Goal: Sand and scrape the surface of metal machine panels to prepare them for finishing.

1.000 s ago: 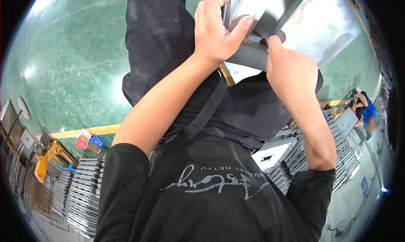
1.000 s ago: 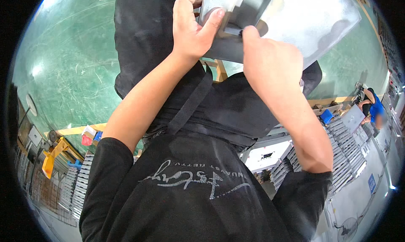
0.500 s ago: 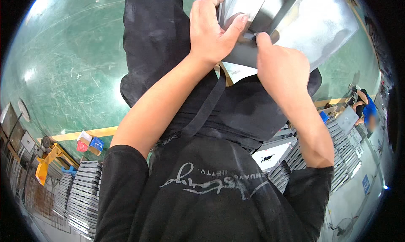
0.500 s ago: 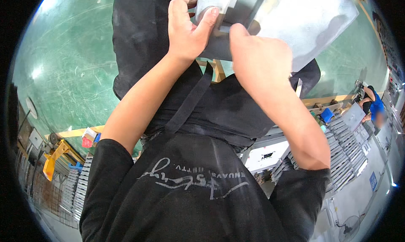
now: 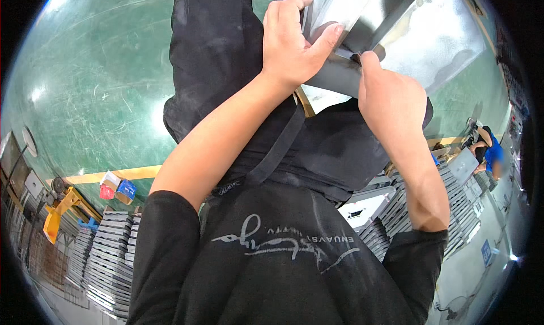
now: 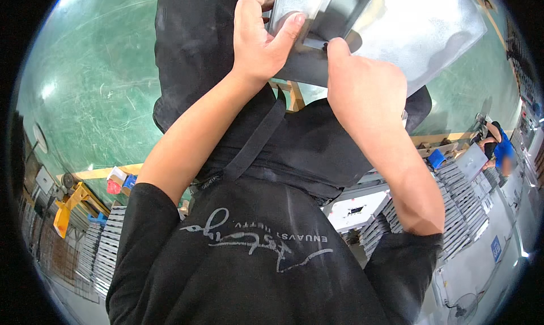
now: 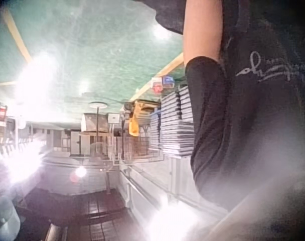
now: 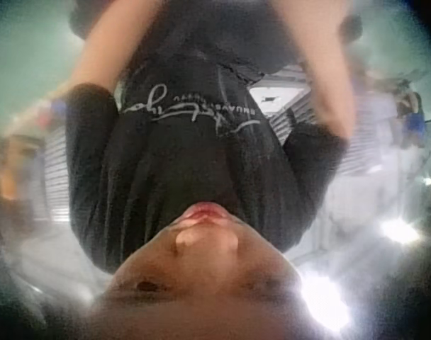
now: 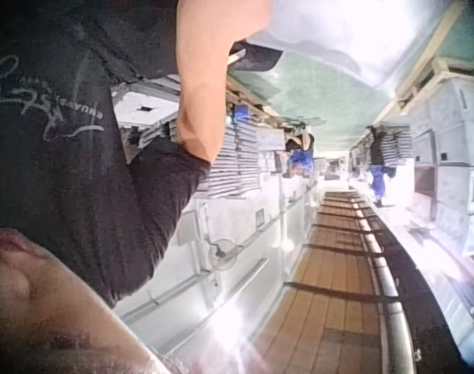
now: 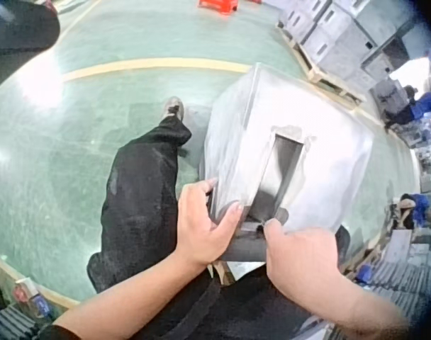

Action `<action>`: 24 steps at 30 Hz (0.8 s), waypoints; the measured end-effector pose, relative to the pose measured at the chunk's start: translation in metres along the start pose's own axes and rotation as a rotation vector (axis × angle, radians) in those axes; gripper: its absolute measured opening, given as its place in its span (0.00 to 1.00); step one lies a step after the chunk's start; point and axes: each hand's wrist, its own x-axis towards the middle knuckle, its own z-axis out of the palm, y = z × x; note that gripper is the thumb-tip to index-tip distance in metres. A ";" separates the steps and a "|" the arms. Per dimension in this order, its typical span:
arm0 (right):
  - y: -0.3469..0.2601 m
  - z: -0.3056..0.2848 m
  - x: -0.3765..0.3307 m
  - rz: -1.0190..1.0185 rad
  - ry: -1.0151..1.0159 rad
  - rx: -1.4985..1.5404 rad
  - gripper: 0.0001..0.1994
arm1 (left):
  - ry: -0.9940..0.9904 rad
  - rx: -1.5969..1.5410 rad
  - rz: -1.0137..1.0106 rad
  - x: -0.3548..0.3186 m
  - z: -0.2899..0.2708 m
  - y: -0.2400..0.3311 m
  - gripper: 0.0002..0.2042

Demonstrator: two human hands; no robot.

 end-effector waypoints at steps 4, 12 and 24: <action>-0.005 0.006 0.011 -0.013 -0.003 0.010 0.05 | -0.028 0.000 -0.002 0.001 0.004 -0.008 0.27; -0.002 0.004 0.008 0.029 -0.040 -0.013 0.05 | -0.026 -0.031 -0.032 0.001 0.005 -0.007 0.28; 0.011 -0.019 -0.035 0.060 -0.081 0.064 0.05 | -0.022 0.021 -0.004 0.002 0.003 -0.004 0.27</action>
